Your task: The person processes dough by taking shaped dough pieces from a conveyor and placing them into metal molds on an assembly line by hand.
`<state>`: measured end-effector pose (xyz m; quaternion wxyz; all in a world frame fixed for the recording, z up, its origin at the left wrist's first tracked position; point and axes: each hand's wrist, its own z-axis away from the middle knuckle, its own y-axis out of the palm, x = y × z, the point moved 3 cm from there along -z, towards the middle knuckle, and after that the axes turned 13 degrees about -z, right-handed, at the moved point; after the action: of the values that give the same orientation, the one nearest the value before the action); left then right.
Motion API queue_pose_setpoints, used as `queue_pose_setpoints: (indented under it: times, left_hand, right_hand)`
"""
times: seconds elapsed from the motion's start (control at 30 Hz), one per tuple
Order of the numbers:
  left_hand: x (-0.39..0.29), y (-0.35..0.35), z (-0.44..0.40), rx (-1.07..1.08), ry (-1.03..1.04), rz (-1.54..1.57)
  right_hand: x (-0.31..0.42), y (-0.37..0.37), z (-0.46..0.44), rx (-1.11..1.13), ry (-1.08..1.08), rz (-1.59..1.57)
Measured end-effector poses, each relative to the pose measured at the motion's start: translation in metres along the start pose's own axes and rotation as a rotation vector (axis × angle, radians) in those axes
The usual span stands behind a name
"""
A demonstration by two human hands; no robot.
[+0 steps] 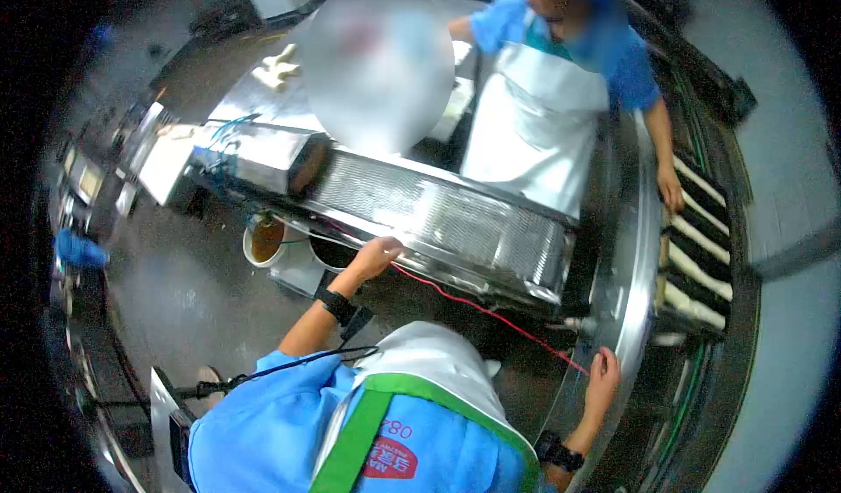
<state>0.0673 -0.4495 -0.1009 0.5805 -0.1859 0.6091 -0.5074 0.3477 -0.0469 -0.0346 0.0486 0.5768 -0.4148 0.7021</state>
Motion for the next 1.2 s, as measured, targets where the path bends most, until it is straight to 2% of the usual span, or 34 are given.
queue_pose_setpoints:
  times: [0.1,0.13,0.27,0.33,0.4,0.43,0.57,0.63,0.7,0.73,0.8,0.83,0.87,0.9,1.03,1.1,1.17,1.2]
  left_hand:
    - [0.024,-0.006,0.02,-0.065,-0.191,-0.008]
    - [0.031,-0.007,0.025,-0.092,-0.155,-0.017]
    - [0.051,-0.01,0.026,-0.214,-0.184,-0.04]
    - [0.065,-0.002,0.02,-0.267,-0.189,-0.069]
    - [0.062,-0.002,0.013,-0.3,-0.297,-0.162]
    - [0.063,-0.001,0.011,-0.347,-0.334,-0.201]
    - [0.062,0.006,0.013,-0.45,-0.276,-0.294]
    - [0.064,0.012,0.011,-0.416,-0.284,-0.299]
    - [0.062,0.026,0.019,-0.303,-0.292,-0.297]
    - [0.062,0.031,0.021,-0.232,-0.283,-0.28]
    - [0.065,0.023,0.021,-0.256,-0.27,-0.258]
    - [0.067,0.014,0.018,-0.294,-0.261,-0.241]
    - [0.072,0.005,0.011,-0.236,-0.292,-0.252]
    - [0.076,0.001,0.005,-0.151,-0.307,-0.262]
    - [0.112,-0.022,-0.017,-0.409,-0.277,-0.397]
    - [0.131,-0.042,-0.036,-0.424,-0.317,-0.405]
    - [0.157,-0.051,-0.057,-0.503,-0.231,-0.523]
    - [0.168,-0.055,-0.071,-0.458,-0.271,-0.512]
  right_hand:
    - [-0.004,0.017,-0.006,0.09,-0.087,0.053]
    - [0.0,0.023,-0.006,0.108,-0.117,0.04]
    - [0.021,0.037,0.004,0.162,-0.015,0.026]
    - [-0.006,0.035,0.006,0.142,-0.06,0.053]
    - [-0.02,0.028,0.011,0.127,0.039,0.07]
    - [-0.031,0.024,0.014,0.128,0.023,0.066]
    - [-0.034,0.014,0.017,0.178,-0.038,0.131]
    - [-0.028,0.018,0.015,0.211,-0.054,0.205]
    - [-0.019,0.007,0.026,0.149,-0.265,0.31]
    - [-0.023,0.007,0.028,0.15,-0.254,0.322]
    - [-0.027,0.017,0.026,0.167,0.018,0.114]
    - [-0.017,0.026,0.021,0.193,0.01,0.145]
    - [-0.021,0.038,0.011,0.184,-0.028,0.08]
    - [0.004,0.044,0.014,0.201,0.04,0.092]
    - [0.036,0.055,0.012,0.215,0.001,0.15]
    - [0.044,0.06,0.007,0.24,0.0,0.149]
    - [0.052,0.058,0.01,0.232,0.06,0.149]
    - [0.06,0.059,0.015,0.214,0.083,0.151]
